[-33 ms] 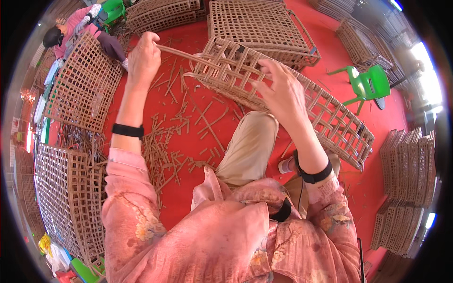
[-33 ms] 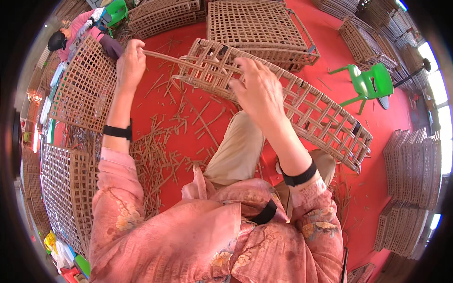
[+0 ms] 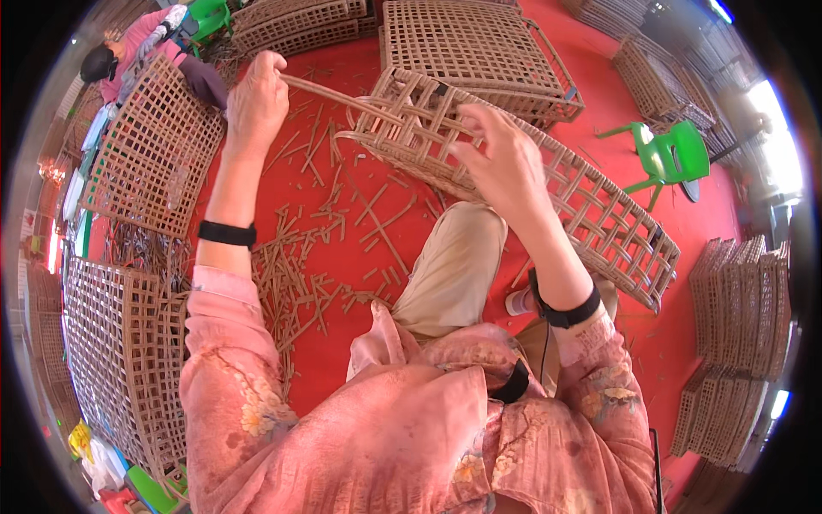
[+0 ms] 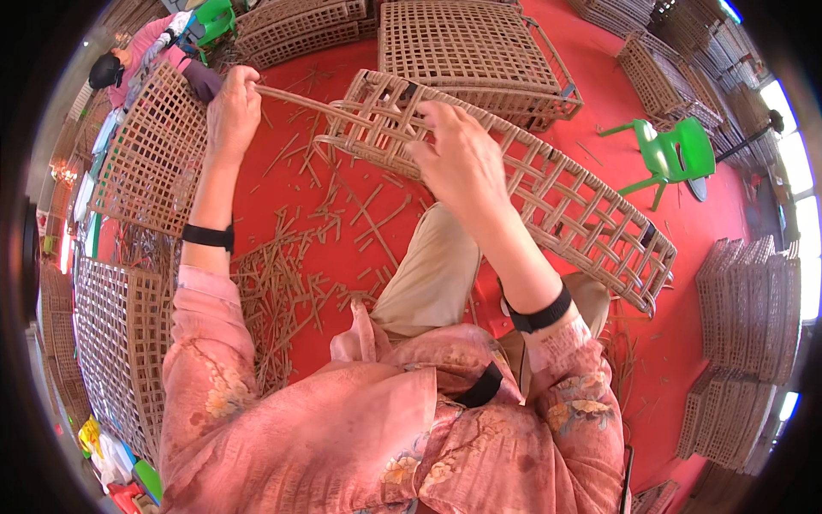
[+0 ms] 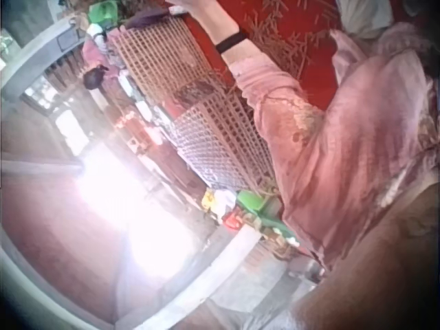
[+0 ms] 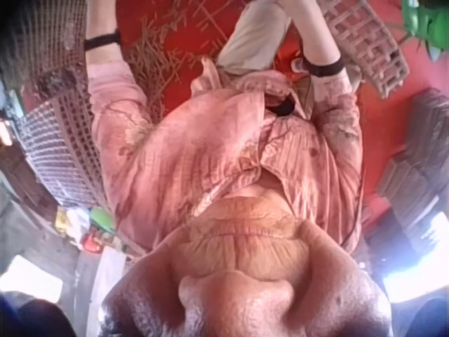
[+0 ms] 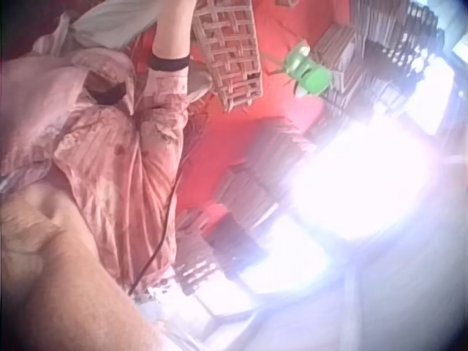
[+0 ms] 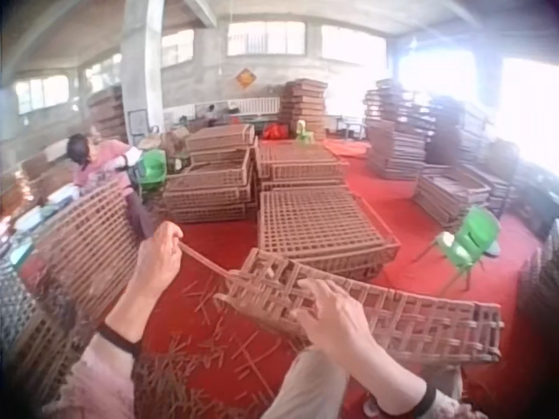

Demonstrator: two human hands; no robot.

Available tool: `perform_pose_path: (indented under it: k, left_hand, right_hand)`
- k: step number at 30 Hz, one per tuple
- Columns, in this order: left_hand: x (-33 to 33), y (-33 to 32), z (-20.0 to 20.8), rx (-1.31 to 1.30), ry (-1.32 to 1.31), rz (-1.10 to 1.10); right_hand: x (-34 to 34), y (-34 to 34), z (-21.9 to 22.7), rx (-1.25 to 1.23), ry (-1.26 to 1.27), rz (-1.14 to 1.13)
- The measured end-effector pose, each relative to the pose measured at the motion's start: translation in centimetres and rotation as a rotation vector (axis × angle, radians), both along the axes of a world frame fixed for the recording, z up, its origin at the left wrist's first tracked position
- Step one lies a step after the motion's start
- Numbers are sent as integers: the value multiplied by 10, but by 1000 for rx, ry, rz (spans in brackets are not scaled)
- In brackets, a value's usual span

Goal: The person is weaving thin bamboo or rattan strips into a rectangular frame to create a basket or furniture part.

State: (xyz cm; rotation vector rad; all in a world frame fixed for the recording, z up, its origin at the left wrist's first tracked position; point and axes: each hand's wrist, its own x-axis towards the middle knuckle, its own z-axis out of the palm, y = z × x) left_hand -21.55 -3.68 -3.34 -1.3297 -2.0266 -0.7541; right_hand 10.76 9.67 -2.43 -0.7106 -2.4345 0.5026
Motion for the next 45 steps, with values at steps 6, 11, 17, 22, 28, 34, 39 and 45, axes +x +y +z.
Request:
perform_pose_path:
  k: [6, 11, 17, 22, 28, 34, 39, 45]
  left_hand:
    - [7, -12, 68, 278, 355, 11]
    - [56, -16, 77, 337, 87, -40]
    - [51, 20, -11, 296, -652, -321]
    - [84, 43, -62, 103, -725, -281]
    - [92, 43, -77, 46, -490, -100]
    - [91, 46, -74, -12, -498, -69]
    - [94, 46, -82, 45, -322, -75]
    - [97, 45, -84, 166, -358, -115]
  right_hand:
    - [-109, 4, 4, -188, 273, 259]
    - [-129, 2, 12, -495, 343, 550]
    - [-79, 13, 9, -596, 117, 260]
    - [-64, 17, -18, -602, 48, 98]
    - [-62, 6, -24, -510, 14, 5]
    - [-68, 3, -31, -421, -10, -60]
    - [-68, 3, -32, -435, -5, -48]
    - [-68, 0, -34, -478, 45, -73]
